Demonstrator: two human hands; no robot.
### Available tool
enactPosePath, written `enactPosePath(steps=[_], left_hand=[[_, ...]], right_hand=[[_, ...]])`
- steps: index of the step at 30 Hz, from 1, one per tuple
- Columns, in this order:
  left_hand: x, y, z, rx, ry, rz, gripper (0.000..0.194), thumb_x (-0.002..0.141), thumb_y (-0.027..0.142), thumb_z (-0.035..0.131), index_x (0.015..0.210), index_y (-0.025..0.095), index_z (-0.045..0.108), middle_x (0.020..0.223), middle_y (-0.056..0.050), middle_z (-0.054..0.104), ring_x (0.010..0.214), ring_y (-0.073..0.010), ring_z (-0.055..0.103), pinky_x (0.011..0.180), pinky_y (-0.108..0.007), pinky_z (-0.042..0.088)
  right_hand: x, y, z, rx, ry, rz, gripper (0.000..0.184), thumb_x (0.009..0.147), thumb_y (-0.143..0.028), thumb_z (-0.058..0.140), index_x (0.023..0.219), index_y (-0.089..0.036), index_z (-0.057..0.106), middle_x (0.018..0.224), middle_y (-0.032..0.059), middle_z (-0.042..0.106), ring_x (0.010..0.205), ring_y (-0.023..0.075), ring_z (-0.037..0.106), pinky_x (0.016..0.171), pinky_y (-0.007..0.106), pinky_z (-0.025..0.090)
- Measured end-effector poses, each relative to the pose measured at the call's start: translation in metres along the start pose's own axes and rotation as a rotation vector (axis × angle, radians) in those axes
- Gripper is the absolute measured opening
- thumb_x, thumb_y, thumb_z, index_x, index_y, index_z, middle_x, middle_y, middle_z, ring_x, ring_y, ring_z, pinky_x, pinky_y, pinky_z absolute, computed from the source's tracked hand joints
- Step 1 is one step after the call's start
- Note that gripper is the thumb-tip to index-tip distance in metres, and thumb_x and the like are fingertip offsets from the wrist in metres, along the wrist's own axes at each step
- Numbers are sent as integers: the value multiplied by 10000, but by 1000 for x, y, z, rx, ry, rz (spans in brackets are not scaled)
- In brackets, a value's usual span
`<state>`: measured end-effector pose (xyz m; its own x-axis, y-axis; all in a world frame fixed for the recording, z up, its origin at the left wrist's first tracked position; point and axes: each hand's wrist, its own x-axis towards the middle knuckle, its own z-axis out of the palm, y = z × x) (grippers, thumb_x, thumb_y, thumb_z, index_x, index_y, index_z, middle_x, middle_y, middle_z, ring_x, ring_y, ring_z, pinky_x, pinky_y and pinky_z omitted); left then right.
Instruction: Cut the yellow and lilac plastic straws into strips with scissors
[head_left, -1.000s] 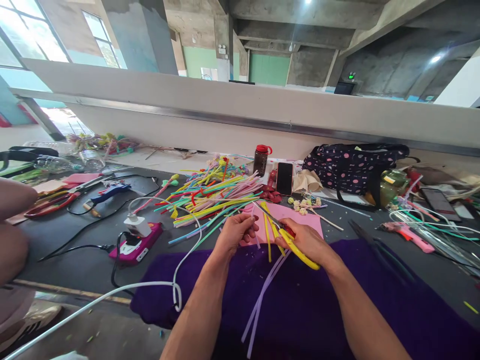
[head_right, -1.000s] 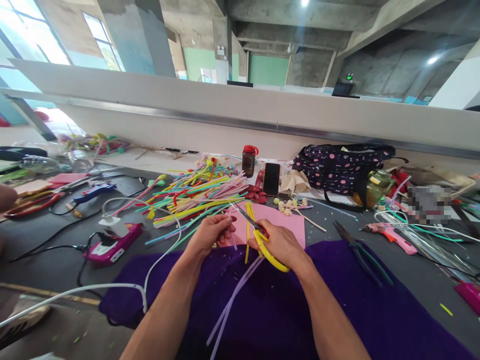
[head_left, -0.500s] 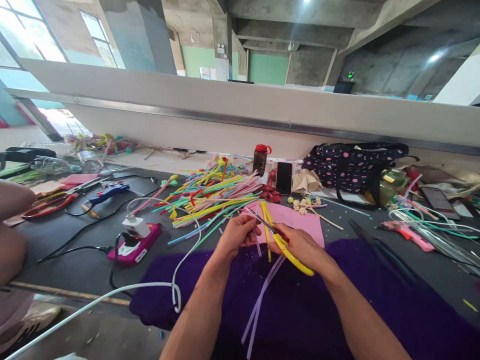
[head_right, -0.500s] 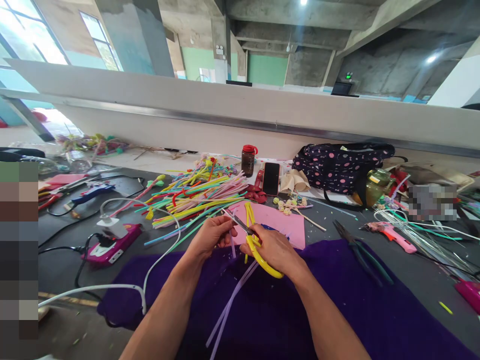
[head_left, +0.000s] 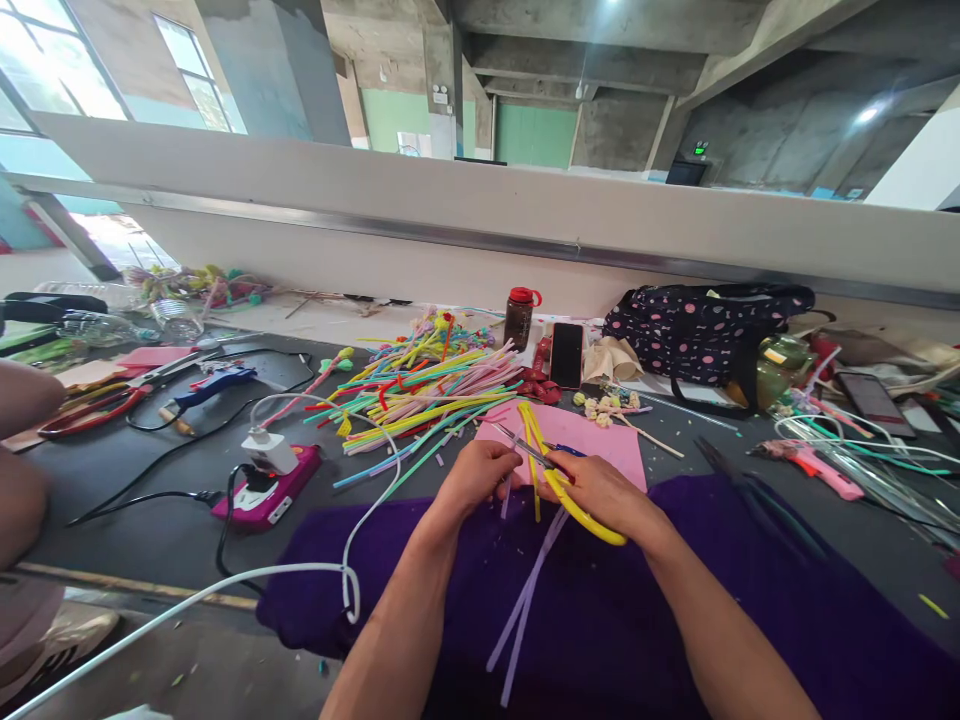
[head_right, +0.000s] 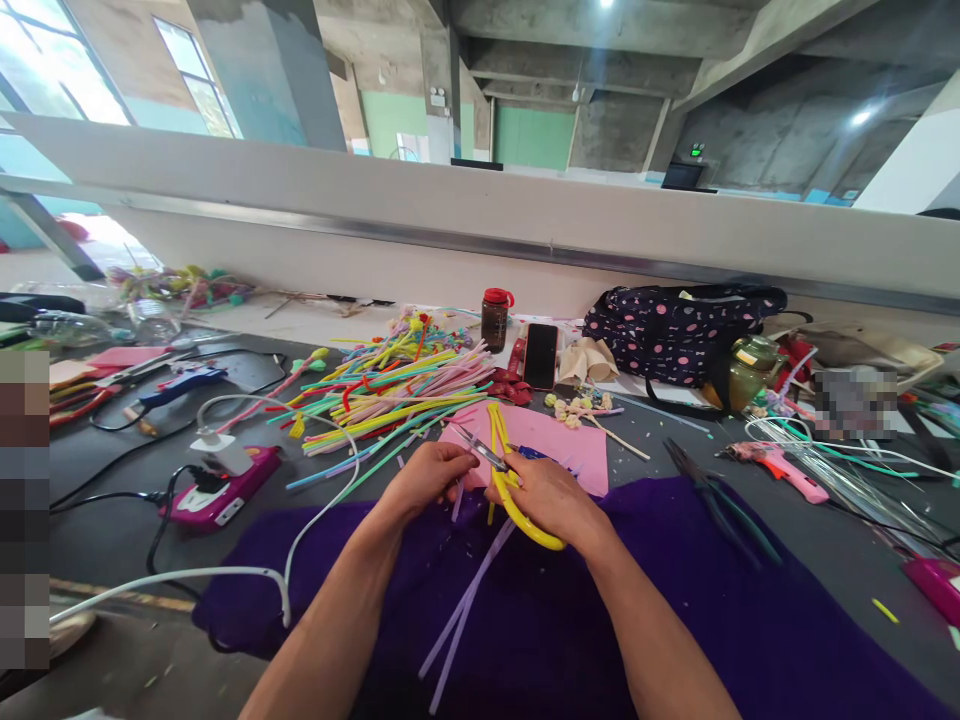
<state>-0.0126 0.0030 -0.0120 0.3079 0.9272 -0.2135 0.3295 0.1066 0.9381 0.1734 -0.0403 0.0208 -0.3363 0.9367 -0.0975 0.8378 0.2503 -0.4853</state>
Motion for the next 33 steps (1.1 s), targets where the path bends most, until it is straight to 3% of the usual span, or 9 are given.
enactPosePath(steps=[2,8,15,20,24,28,33], left_hand=[[0,-3,2,112,-36,-23,243,709,312,504,545,142,561,377,24,503,293,-66,396,335,-177,256],[3,-10,9,211,-113,-44,298,718,395,491,682,131,621,449,-1,560,317,-85,439,339,-184,260],[5,-10,12,298,-138,-60,353,731,452,481,654,125,587,452,-9,557,320,-91,448,342,-187,290],[5,-10,7,343,-98,-99,285,749,361,463,680,123,604,479,-8,580,311,-86,443,339,-192,286],[8,-9,0,197,4,-30,263,765,332,453,756,128,618,480,11,570,304,-73,435,339,-185,292],[7,-5,-4,-110,45,1,257,778,316,465,848,107,597,481,28,543,333,-56,451,356,-163,328],[1,4,-8,-415,53,64,260,717,259,572,943,136,530,599,19,606,388,-52,508,351,-140,352]], right_hand=[[0,0,1,-82,-13,31,395,805,-499,467,1083,-240,575,921,65,666,798,211,607,624,256,369],[2,-2,7,-286,-58,80,429,798,-525,454,1068,-216,577,912,106,669,824,253,618,637,286,374],[4,0,12,-328,-55,56,331,848,-368,390,1046,-194,589,938,111,666,840,240,622,638,282,378],[4,1,7,-271,-32,74,399,834,-493,397,1037,-207,585,929,94,664,833,226,618,625,261,360],[1,5,-5,-187,100,85,486,809,-604,367,1093,-248,536,899,56,669,822,214,617,608,250,342],[-3,6,-14,-111,180,78,500,792,-611,400,1158,-280,481,936,33,663,842,205,611,606,239,339],[-5,-1,-13,-126,175,76,484,755,-581,491,1151,-304,486,904,4,665,789,193,610,583,235,319]])
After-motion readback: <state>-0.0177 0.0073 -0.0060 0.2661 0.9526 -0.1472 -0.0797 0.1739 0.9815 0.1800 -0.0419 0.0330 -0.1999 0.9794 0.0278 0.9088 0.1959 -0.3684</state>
